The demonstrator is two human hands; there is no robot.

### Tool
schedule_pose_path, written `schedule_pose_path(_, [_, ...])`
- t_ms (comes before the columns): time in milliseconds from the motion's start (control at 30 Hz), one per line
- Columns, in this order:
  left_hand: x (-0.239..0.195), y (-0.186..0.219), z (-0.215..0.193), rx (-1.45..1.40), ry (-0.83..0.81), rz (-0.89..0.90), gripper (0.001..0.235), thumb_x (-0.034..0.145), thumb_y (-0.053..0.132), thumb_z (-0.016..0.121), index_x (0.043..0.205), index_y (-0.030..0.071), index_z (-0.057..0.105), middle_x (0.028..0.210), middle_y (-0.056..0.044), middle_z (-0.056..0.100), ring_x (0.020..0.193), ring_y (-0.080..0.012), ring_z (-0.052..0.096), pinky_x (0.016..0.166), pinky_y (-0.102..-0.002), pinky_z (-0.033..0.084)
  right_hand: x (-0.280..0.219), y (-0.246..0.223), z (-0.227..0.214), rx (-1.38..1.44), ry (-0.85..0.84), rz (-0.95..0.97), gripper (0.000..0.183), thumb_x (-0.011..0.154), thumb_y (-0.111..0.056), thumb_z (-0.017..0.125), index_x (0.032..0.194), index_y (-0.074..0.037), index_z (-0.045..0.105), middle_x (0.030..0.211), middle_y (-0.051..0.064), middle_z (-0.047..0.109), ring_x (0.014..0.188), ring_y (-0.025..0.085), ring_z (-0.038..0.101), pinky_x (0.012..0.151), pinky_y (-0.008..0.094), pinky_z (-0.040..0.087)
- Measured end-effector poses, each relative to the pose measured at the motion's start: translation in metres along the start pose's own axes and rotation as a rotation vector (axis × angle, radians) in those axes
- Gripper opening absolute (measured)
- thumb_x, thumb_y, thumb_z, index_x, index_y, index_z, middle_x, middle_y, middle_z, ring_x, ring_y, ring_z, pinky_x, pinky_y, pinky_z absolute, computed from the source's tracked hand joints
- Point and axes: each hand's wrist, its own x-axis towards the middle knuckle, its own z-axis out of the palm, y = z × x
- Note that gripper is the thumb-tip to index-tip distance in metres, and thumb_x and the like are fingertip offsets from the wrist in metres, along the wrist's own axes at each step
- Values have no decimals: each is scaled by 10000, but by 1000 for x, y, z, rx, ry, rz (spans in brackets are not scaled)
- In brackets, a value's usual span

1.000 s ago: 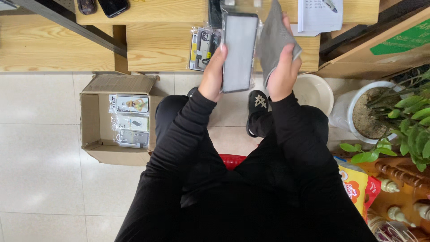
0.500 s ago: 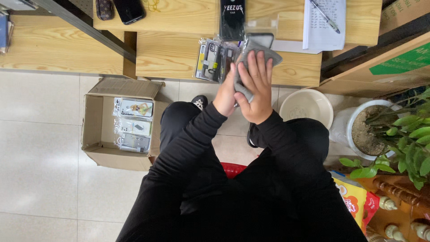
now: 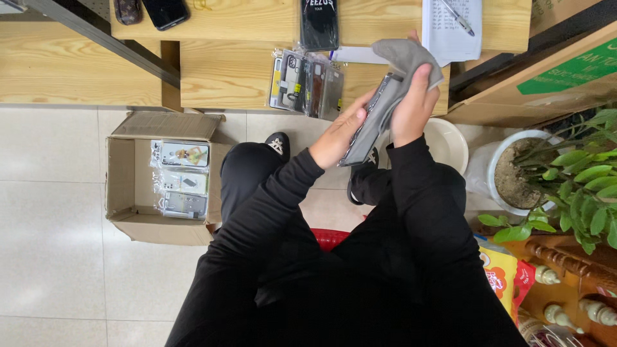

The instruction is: The person sits on a low stool and wipes the plastic packaging of several phone cases with a gray cloth. They handle each case one at a time, wiping the front and back surfaces, then place them on a wooden table. The person repeats this process for multiple cases throughout the clip.

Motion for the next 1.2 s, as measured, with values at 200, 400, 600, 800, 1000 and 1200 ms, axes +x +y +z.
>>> schedule_pose_path(200, [13, -14, -31, -79, 226, -71, 512, 1013, 186, 641, 1486, 113, 461, 1388, -91, 594, 1245, -206, 589, 1092, -352, 470, 4, -1, -1, -134, 551, 583, 839, 825, -673, 591, 1313, 8, 631, 1342, 152, 655, 1260, 216, 672, 1060, 337, 541])
schedule_pose_path(400, [8, 40, -38, 161, 240, 7, 822, 849, -123, 488, 1617, 148, 377, 1604, -106, 495, 1461, -254, 502, 1209, -361, 413, -34, 30, -14, -402, 344, 153, 545, 1043, -524, 483, 1032, -17, 683, 959, 126, 691, 960, 246, 653, 919, 410, 524])
schedule_pose_path(600, [10, 28, -41, 210, 189, 90, 842, 835, -141, 513, 1632, 99, 386, 1646, -111, 489, 1558, -247, 432, 1318, -379, 348, -44, -28, 32, -487, -513, -356, 614, 1194, -481, 312, 1536, -30, 551, 1644, 156, 484, 1614, 367, 376, 1398, 656, 167])
schedule_pose_path(800, [9, 31, -56, 504, 218, 82, 480, 917, -41, 515, 1367, 74, 636, 1366, -126, 726, 1299, -284, 687, 1107, -408, 545, -43, -38, 36, -497, -622, -435, 603, 1181, -441, 313, 1471, -1, 607, 1550, 194, 594, 1538, 393, 480, 1348, 654, 190])
schedule_pose_path(1000, [8, 44, -55, 460, 197, 162, 475, 1008, -58, 615, 1466, 60, 581, 1475, -116, 654, 1398, -272, 609, 1212, -398, 472, -28, -41, 33, -436, -530, -331, 688, 1182, -527, 278, 1401, -4, 668, 1521, 130, 616, 1517, 340, 513, 1350, 640, 243])
schedule_pose_path(1200, [9, 47, -51, 528, 163, 155, 412, 865, -126, 527, 1211, 53, 661, 1134, -87, 756, 1051, -222, 693, 923, -362, 564, -36, -32, 37, -469, -534, -432, 680, 1180, -490, 285, 1422, 34, 645, 1518, 168, 612, 1511, 381, 499, 1329, 661, 283])
